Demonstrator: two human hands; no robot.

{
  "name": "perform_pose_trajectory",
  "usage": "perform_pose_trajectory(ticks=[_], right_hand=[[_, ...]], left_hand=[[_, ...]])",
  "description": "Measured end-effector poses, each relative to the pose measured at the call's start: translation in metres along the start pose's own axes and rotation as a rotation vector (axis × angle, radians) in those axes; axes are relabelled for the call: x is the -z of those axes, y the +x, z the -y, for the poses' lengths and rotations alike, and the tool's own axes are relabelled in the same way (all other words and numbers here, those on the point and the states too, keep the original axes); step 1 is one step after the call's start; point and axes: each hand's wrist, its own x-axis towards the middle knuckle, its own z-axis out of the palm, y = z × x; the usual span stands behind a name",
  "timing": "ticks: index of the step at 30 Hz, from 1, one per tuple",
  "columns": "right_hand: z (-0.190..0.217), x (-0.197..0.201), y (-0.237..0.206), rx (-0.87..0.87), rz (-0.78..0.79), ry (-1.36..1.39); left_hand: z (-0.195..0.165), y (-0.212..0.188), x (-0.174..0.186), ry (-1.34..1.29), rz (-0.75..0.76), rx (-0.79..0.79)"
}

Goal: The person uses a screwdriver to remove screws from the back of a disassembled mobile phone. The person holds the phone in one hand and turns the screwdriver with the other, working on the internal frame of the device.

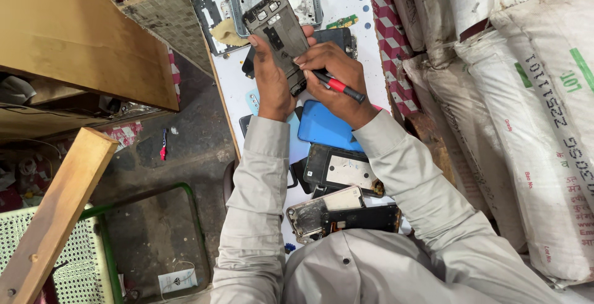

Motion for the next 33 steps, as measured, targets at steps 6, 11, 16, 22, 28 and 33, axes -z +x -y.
perform_pose_trajectory(ticks=[6, 11, 16, 22, 28, 33], right_hand=[[0.0004, -0.0034, -0.0013, -0.009, -0.035, -0.005], [0.0012, -0.0030, -0.0008, -0.021, -0.034, -0.020], [0.0019, -0.0025, 0.0000, -0.017, -0.034, -0.025], [0.0015, -0.0015, -0.0001, -0.010, -0.046, -0.027], [0.0002, -0.0021, 0.0006, -0.001, -0.055, -0.029], [0.0021, -0.0011, 0.0012, -0.002, -0.061, -0.016]], left_hand=[[-0.0003, -0.0003, -0.0009, -0.003, -0.002, -0.005], [-0.0008, 0.0007, -0.0022, -0.010, -0.011, -0.008], [-0.0006, 0.0006, -0.0025, -0.014, -0.017, -0.004], [0.0007, 0.0005, -0.0031, -0.019, -0.016, -0.003], [0.0020, 0.0014, -0.0026, -0.059, -0.019, 0.003], [0.0003, 0.0005, -0.0051, -0.045, -0.019, -0.009]])
